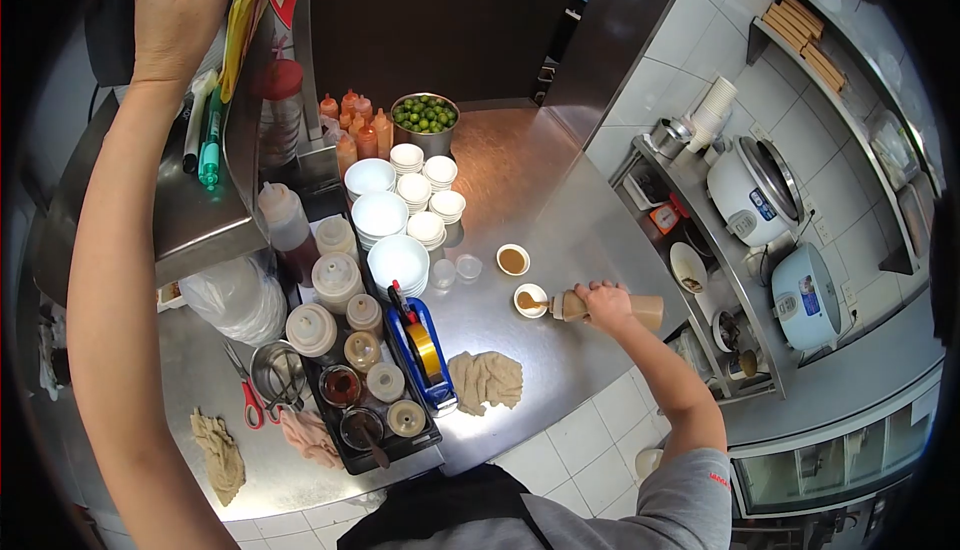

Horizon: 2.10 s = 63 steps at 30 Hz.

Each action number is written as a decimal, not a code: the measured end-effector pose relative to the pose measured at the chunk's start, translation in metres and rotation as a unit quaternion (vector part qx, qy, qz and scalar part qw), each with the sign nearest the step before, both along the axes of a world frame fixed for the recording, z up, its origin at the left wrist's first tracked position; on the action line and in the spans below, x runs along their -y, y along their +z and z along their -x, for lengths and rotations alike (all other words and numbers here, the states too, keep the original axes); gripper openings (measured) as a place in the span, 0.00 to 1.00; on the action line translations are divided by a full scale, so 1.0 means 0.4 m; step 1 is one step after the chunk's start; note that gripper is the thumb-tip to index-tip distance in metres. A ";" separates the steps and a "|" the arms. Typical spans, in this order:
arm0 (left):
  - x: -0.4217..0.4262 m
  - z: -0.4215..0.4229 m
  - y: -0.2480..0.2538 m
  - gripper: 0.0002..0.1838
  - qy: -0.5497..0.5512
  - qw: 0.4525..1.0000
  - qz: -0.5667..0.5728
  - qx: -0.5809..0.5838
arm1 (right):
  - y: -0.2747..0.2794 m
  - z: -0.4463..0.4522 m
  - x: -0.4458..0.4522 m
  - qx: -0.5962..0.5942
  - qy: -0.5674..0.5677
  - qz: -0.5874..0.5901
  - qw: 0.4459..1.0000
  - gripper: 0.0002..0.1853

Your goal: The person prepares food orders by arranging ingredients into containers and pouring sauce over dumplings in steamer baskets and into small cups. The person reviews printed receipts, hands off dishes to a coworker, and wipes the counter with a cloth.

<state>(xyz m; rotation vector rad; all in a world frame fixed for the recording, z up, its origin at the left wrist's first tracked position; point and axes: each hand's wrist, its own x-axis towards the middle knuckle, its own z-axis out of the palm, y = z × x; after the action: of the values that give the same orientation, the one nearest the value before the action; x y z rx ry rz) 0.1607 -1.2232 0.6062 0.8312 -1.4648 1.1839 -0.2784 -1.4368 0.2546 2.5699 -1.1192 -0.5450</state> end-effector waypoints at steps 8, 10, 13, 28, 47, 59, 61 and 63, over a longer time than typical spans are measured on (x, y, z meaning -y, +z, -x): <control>0.002 -0.003 0.003 0.12 0.007 1.000 0.005 0.007 | 0.007 -0.003 -0.004 0.001 -0.003 0.007 1.000 0.29; 0.001 -0.001 0.003 0.12 0.010 1.000 0.001 0.000 | 0.005 0.003 -0.006 0.007 0.002 0.007 1.000 0.29; 0.001 -0.001 0.004 0.12 0.010 1.000 0.000 0.003 | 0.014 0.001 -0.008 0.013 -0.014 -0.014 1.000 0.27; 0.001 -0.020 0.018 0.14 -0.012 0.999 0.006 -0.040 | 0.262 -0.331 -0.009 0.601 0.058 -0.222 0.766 0.37; -0.029 -0.045 0.021 0.14 0.031 0.994 -0.006 -0.101 | 0.068 -1.060 -0.166 0.637 0.151 -0.391 0.648 0.31; -0.058 -0.022 0.024 0.13 -0.001 0.994 0.044 -0.099 | 0.197 -0.620 -0.273 0.812 -0.057 -0.437 0.383 0.25; -0.066 -0.016 0.024 0.13 -0.016 0.993 0.051 -0.104 | 0.193 -0.518 -0.329 0.849 -0.084 -0.403 0.331 0.21; -0.081 -0.003 0.020 0.13 -0.048 0.989 0.062 -0.121 | 0.196 -0.412 -0.406 0.863 -0.103 -0.363 0.337 0.18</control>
<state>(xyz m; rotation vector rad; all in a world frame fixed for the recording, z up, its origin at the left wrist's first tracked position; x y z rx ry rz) 0.1618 -1.1909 0.6144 0.7806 -1.2065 1.0517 -0.1138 -1.2743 0.3331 2.7509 -1.6033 3.1833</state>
